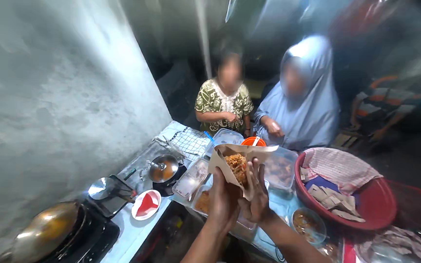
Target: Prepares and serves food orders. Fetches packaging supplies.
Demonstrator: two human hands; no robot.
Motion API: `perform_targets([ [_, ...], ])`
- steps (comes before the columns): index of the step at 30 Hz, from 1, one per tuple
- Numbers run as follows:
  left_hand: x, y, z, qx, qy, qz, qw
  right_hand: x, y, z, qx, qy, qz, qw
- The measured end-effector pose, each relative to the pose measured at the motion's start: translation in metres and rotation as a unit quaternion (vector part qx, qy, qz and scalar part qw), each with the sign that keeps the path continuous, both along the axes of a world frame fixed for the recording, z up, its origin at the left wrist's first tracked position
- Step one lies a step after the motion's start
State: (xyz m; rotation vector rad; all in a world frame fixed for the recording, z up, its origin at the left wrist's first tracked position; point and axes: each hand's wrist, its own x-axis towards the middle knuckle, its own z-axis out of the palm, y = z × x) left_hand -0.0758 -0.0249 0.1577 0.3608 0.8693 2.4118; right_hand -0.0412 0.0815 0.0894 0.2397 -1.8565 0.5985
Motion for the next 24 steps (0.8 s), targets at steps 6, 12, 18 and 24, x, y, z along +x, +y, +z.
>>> perform_targets([
  [6, -0.006, -0.019, 0.004, 0.061, 0.031, -0.036, 0.997, -0.021, -0.018, 0.018, -0.109, 0.098, 0.049, 0.988],
  [12, -0.022, -0.055, 0.004, 0.094, 0.078, -0.052, 0.991, -0.032, -0.054, 0.033, -0.125, 0.118, 0.054, 0.984],
  [18, -0.038, -0.08, -0.003, 0.086, 0.217, -0.106, 0.967, -0.036, -0.077, 0.045, -0.125, 0.158, 0.042, 0.979],
  [24, -0.052, -0.094, -0.008, 0.01, 0.319, -0.1, 0.942, -0.036, -0.089, 0.049, -0.15, 0.164, 0.013, 0.975],
])
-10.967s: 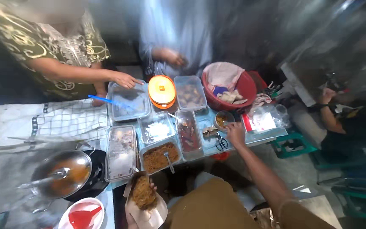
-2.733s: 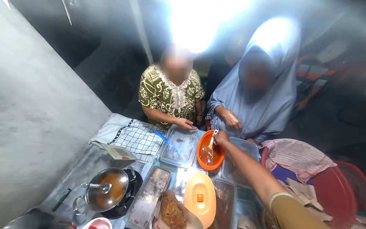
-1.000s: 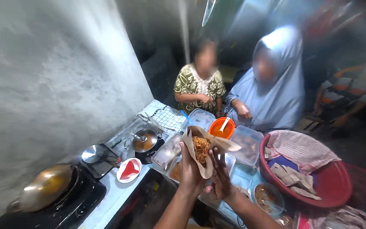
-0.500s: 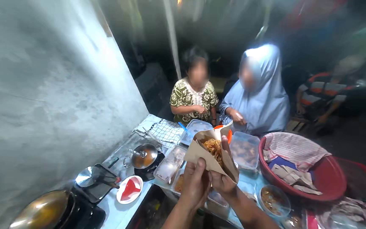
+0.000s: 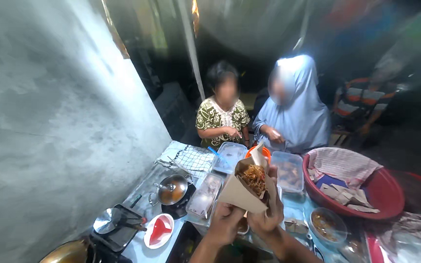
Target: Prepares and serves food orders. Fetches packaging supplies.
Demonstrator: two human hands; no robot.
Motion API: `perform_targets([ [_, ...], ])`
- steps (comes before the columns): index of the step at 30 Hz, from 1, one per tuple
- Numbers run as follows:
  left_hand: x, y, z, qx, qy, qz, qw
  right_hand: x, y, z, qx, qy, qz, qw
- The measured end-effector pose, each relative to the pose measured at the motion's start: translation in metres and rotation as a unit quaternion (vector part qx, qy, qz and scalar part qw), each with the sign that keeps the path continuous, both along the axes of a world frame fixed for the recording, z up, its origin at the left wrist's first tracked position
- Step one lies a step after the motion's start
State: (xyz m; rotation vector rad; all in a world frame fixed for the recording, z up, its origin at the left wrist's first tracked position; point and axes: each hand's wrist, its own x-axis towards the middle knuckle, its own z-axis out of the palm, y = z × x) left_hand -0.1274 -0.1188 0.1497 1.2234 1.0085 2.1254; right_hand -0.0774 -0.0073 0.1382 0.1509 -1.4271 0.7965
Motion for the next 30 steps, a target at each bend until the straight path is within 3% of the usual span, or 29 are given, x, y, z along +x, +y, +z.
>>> perform_targets([
  [3, -0.001, 0.001, 0.0, 0.003, 0.003, 0.015, 1.0, 0.001, -0.003, 0.004, -0.009, -0.013, -0.023, 1.0],
  [7, 0.007, 0.002, -0.007, -0.009, -0.074, 0.052, 0.996, 0.0, -0.001, 0.002, 0.033, -0.02, -0.037, 0.999],
  [12, 0.015, 0.002, -0.007, -0.074, -0.086, 0.165, 0.98, 0.012, 0.008, -0.008, 0.105, -0.066, 0.025, 0.992],
  [14, 0.016, 0.002, -0.009, -0.07, -0.092, 0.166, 0.979, 0.017, 0.006, -0.011, 0.108, -0.051, 0.027, 0.992],
  [19, 0.025, 0.014, -0.014, -0.031, -0.171, 0.15, 0.973, 0.019, -0.015, 0.001, -0.038, 0.017, 0.037, 0.998],
  [23, 0.029, 0.017, -0.013, -0.076, -0.183, 0.194, 0.961, 0.024, -0.015, 0.004, -0.099, -0.086, 0.103, 0.986],
  [27, 0.018, 0.013, -0.041, -0.072, -0.083, 0.21, 0.972, 0.026, -0.009, -0.002, -0.116, -0.151, 0.156, 0.969],
  [30, 0.013, 0.017, -0.049, -0.037, -0.072, 0.216, 0.973, 0.025, -0.006, -0.005, -0.113, -0.161, 0.173, 0.965],
])
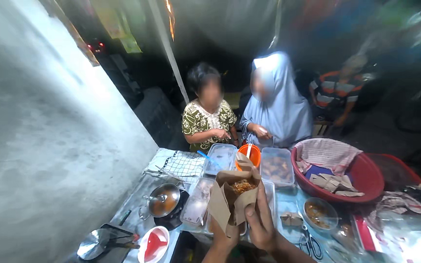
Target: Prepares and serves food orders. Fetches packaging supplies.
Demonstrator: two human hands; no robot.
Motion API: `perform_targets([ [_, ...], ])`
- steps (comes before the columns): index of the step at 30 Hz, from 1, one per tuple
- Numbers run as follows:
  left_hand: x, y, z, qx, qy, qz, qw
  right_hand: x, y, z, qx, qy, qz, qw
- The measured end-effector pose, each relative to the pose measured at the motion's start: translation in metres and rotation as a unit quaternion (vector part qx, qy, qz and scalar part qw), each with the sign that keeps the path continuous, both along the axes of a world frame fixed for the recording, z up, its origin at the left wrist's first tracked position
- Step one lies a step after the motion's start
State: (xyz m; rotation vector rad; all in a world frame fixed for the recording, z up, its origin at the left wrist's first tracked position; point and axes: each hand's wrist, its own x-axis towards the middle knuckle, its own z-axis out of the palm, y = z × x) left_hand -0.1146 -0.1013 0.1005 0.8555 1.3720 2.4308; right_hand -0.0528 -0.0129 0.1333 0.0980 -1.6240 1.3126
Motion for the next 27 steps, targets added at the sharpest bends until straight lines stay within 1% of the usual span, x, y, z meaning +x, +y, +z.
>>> perform_targets([
  [4, 0.002, -0.003, 0.001, -0.034, -0.089, -0.011, 0.995, 0.0, 0.005, -0.003, 0.001, 0.001, 0.014, 1.0],
  [6, 0.008, -0.002, 0.009, -0.059, -0.122, 0.011, 0.991, 0.0, 0.005, -0.005, -0.008, 0.002, 0.021, 1.0],
  [8, 0.017, -0.003, 0.022, -0.087, -0.09, 0.043, 0.991, 0.0, 0.003, -0.007, -0.008, 0.013, 0.025, 1.0],
  [9, 0.022, -0.003, 0.032, -0.082, -0.069, 0.052, 0.993, -0.001, 0.002, -0.006, -0.009, 0.029, 0.037, 0.999],
  [10, 0.024, 0.0, 0.042, -0.062, -0.079, 0.046, 0.994, -0.002, 0.0, -0.005, -0.015, 0.041, 0.049, 0.998],
  [11, 0.021, 0.005, 0.047, -0.032, -0.071, 0.037, 0.996, -0.002, -0.003, -0.005, -0.025, 0.047, 0.047, 0.997],
  [12, 0.013, 0.011, 0.046, 0.006, -0.059, 0.002, 0.998, -0.002, -0.007, -0.007, -0.038, 0.047, 0.036, 0.998],
  [14, -0.003, 0.018, 0.042, 0.052, -0.048, -0.058, 0.996, -0.003, -0.011, -0.011, -0.051, 0.049, 0.009, 0.997],
  [17, -0.014, 0.023, 0.036, 0.047, -0.037, -0.126, 0.99, -0.004, -0.006, -0.013, -0.051, 0.06, -0.014, 0.997],
  [18, -0.014, 0.023, 0.038, 0.043, -0.046, -0.148, 0.987, -0.004, -0.005, -0.012, -0.059, 0.068, -0.023, 0.996],
  [19, -0.01, 0.022, 0.042, 0.035, -0.072, -0.147, 0.986, -0.004, -0.004, -0.011, -0.074, 0.078, -0.037, 0.994],
  [20, -0.002, 0.021, 0.046, 0.018, -0.106, -0.114, 0.988, -0.005, -0.003, -0.012, -0.091, 0.088, -0.055, 0.99],
  [21, 0.009, 0.02, 0.047, -0.01, -0.132, -0.045, 0.99, -0.006, -0.003, -0.013, -0.109, 0.099, -0.073, 0.986],
  [22, 0.016, 0.02, 0.043, -0.025, -0.127, 0.015, 0.991, -0.008, -0.002, -0.012, -0.124, 0.108, -0.091, 0.982],
  [23, 0.02, 0.019, 0.035, -0.013, -0.083, 0.061, 0.995, -0.01, -0.001, -0.011, -0.134, 0.115, -0.111, 0.978],
  [24, 0.025, 0.017, 0.027, 0.002, -0.014, 0.084, 0.996, -0.011, 0.002, -0.01, -0.135, 0.123, -0.126, 0.975],
  [25, 0.03, 0.013, 0.024, -0.001, 0.058, 0.083, 0.995, -0.011, 0.005, -0.009, -0.127, 0.124, -0.137, 0.974],
  [26, 0.035, 0.01, 0.027, -0.014, 0.112, 0.062, 0.992, -0.011, 0.009, -0.008, -0.109, 0.117, -0.151, 0.975],
  [27, 0.039, 0.01, 0.032, -0.034, 0.147, 0.043, 0.988, -0.01, 0.012, -0.009, -0.087, 0.106, -0.161, 0.977],
])
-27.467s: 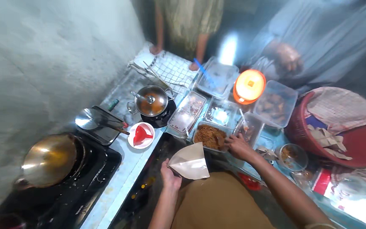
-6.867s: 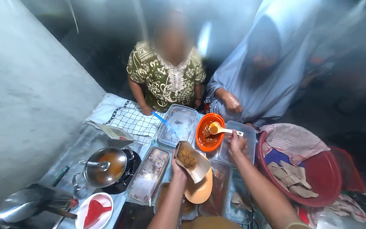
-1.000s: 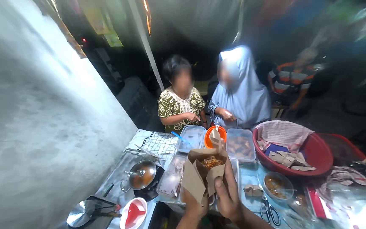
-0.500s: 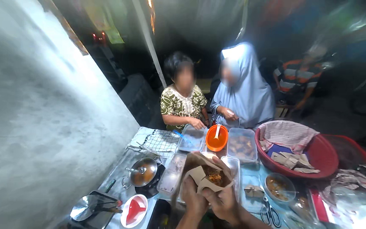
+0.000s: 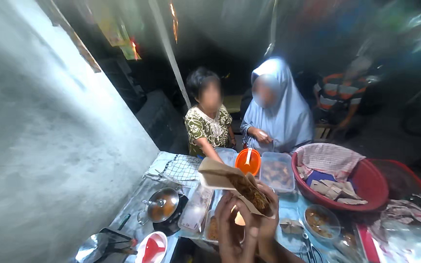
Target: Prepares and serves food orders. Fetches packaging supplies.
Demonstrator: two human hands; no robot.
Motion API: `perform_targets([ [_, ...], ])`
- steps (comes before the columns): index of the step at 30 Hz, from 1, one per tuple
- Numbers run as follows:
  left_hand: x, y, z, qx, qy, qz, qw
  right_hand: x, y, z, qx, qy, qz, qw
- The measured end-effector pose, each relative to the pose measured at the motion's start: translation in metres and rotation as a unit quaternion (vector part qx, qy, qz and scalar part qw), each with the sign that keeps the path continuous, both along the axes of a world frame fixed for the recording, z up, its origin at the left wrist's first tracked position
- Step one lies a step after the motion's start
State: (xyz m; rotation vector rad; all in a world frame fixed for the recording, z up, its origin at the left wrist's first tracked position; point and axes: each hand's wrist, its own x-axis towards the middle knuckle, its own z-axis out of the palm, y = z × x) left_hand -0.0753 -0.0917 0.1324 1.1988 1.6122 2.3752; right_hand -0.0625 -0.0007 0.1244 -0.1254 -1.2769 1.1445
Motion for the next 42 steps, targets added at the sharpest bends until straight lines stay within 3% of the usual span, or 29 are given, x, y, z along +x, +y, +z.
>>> perform_targets([
  [3, 0.001, 0.002, 0.012, -0.057, 0.037, -0.031, 0.997, 0.006, 0.003, -0.004, 0.07, -0.034, 0.053, 0.996],
  [8, -0.021, -0.002, 0.021, -0.034, 0.046, -0.095, 0.994, 0.012, -0.01, -0.003, 0.158, -0.08, 0.157, 0.972],
  [14, -0.03, -0.008, 0.011, 0.045, -0.134, -0.026, 0.99, 0.03, -0.02, -0.024, 0.255, -0.116, 0.159, 0.947],
  [16, -0.037, -0.012, 0.005, 0.059, -0.175, -0.029, 0.982, 0.037, -0.012, -0.026, 0.238, -0.113, 0.093, 0.96],
  [19, -0.044, -0.023, -0.002, 0.033, -0.185, -0.013, 0.982, 0.037, 0.035, -0.001, 0.201, -0.142, -0.025, 0.969],
  [22, -0.045, -0.035, -0.009, -0.001, -0.113, -0.036, 0.993, 0.022, 0.089, 0.058, 0.175, -0.195, 0.007, 0.965],
  [24, -0.049, -0.037, -0.013, -0.011, -0.05, -0.065, 0.997, 0.013, 0.119, 0.093, 0.237, -0.226, 0.128, 0.936],
  [27, -0.051, -0.038, -0.018, -0.014, 0.004, -0.085, 0.996, -0.004, 0.146, 0.13, 0.371, -0.287, 0.292, 0.833],
  [30, -0.051, -0.039, -0.024, -0.031, 0.019, -0.07, 0.997, -0.015, 0.146, 0.145, 0.45, -0.414, 0.315, 0.726],
  [32, -0.049, -0.041, -0.028, -0.049, 0.005, -0.05, 0.998, -0.018, 0.141, 0.143, 0.475, -0.434, 0.294, 0.707],
  [34, -0.048, -0.041, -0.03, -0.045, -0.017, -0.039, 0.998, -0.017, 0.137, 0.139, 0.466, -0.402, 0.288, 0.734],
  [36, -0.046, -0.041, -0.03, -0.026, -0.055, -0.036, 0.998, -0.013, 0.133, 0.131, 0.413, -0.358, 0.278, 0.79],
  [38, -0.042, -0.043, -0.026, -0.012, -0.105, -0.028, 0.994, -0.007, 0.126, 0.108, 0.275, -0.279, 0.256, 0.884],
  [40, -0.039, -0.043, -0.02, 0.001, -0.136, -0.012, 0.991, -0.003, 0.103, 0.072, 0.067, -0.183, 0.18, 0.964],
  [42, -0.036, -0.04, -0.014, 0.01, -0.149, 0.006, 0.989, 0.001, 0.063, 0.035, -0.067, -0.117, 0.108, 0.985],
])
